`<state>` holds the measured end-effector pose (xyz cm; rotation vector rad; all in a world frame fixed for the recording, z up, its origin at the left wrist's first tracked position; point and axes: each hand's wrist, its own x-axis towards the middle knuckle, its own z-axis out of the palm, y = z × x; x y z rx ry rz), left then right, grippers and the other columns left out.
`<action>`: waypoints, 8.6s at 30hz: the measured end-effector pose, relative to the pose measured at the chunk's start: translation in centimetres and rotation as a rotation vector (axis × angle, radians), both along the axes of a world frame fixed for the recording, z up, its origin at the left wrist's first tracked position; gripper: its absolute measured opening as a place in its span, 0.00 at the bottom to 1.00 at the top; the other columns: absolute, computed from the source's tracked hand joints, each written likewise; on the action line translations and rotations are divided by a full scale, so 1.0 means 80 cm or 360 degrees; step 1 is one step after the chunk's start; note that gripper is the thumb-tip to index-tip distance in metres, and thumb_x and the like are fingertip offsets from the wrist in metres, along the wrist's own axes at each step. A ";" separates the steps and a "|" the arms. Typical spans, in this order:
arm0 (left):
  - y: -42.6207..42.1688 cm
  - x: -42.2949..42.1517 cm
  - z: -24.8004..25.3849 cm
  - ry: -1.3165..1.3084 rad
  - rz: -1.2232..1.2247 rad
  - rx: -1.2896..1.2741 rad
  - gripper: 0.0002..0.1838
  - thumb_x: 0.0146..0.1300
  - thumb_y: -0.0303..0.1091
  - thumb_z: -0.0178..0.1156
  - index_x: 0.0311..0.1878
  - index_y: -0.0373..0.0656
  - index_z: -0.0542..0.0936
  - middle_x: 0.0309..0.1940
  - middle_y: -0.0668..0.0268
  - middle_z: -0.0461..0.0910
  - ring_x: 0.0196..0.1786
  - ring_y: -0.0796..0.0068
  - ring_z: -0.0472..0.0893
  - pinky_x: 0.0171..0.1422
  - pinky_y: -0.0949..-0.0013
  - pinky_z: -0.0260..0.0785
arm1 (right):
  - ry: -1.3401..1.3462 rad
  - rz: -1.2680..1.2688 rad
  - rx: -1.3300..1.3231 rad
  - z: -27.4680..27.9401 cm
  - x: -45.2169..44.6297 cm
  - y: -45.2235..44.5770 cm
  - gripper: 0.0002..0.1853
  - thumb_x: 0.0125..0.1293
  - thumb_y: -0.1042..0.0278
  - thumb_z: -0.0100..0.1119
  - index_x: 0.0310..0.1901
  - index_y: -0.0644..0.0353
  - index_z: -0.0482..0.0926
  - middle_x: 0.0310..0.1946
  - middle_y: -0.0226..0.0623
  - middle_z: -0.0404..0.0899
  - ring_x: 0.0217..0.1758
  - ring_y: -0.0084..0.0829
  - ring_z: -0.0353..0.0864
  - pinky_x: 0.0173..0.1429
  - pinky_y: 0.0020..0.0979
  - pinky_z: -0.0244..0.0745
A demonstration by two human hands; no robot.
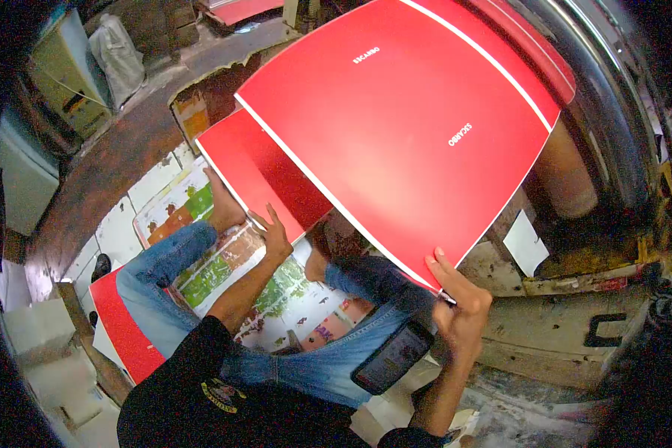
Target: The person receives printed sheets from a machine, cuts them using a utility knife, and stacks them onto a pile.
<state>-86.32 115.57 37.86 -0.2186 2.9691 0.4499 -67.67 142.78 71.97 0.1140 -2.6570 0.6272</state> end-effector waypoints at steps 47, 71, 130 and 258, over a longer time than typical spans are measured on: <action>-0.105 0.175 0.280 -0.0503 0.0430 0.2742 0.33 0.58 0.26 0.69 0.65 0.36 0.66 0.58 0.54 0.74 0.59 0.60 0.78 0.62 0.59 0.75 | 0.0493 -0.0491 0.0506 -0.027 -0.125 0.180 0.26 0.52 0.79 0.69 0.55 0.50 0.80 0.62 0.38 0.72 0.37 0.40 0.84 0.46 0.36 0.82; -0.167 -0.087 -0.008 0.0022 0.0742 0.2036 0.44 0.48 0.16 0.71 0.68 0.35 0.59 0.62 0.54 0.69 0.55 0.64 0.76 0.59 0.64 0.75 | 0.0088 -0.0135 -0.0304 -0.002 -0.060 0.076 0.27 0.47 0.86 0.53 0.50 0.56 0.85 0.47 0.48 0.84 0.50 0.40 0.86 0.52 0.32 0.80; 0.052 0.097 0.384 -0.0623 0.0579 0.2662 0.26 0.66 0.24 0.61 0.65 0.34 0.66 0.57 0.55 0.75 0.58 0.64 0.78 0.63 0.62 0.75 | 0.0586 -0.0899 -0.0158 0.026 -0.200 0.308 0.17 0.51 0.62 0.74 0.42 0.56 0.85 0.29 0.35 0.79 0.32 0.35 0.81 0.36 0.39 0.75; -0.041 -0.020 0.212 -0.0318 0.0448 0.2169 0.20 0.63 0.32 0.67 0.54 0.32 0.76 0.40 0.54 0.84 0.32 0.66 0.85 0.26 0.64 0.81 | 0.0225 -0.0069 -0.0198 0.072 -0.191 0.269 0.17 0.50 0.85 0.61 0.41 0.58 0.87 0.31 0.45 0.84 0.31 0.37 0.84 0.35 0.30 0.75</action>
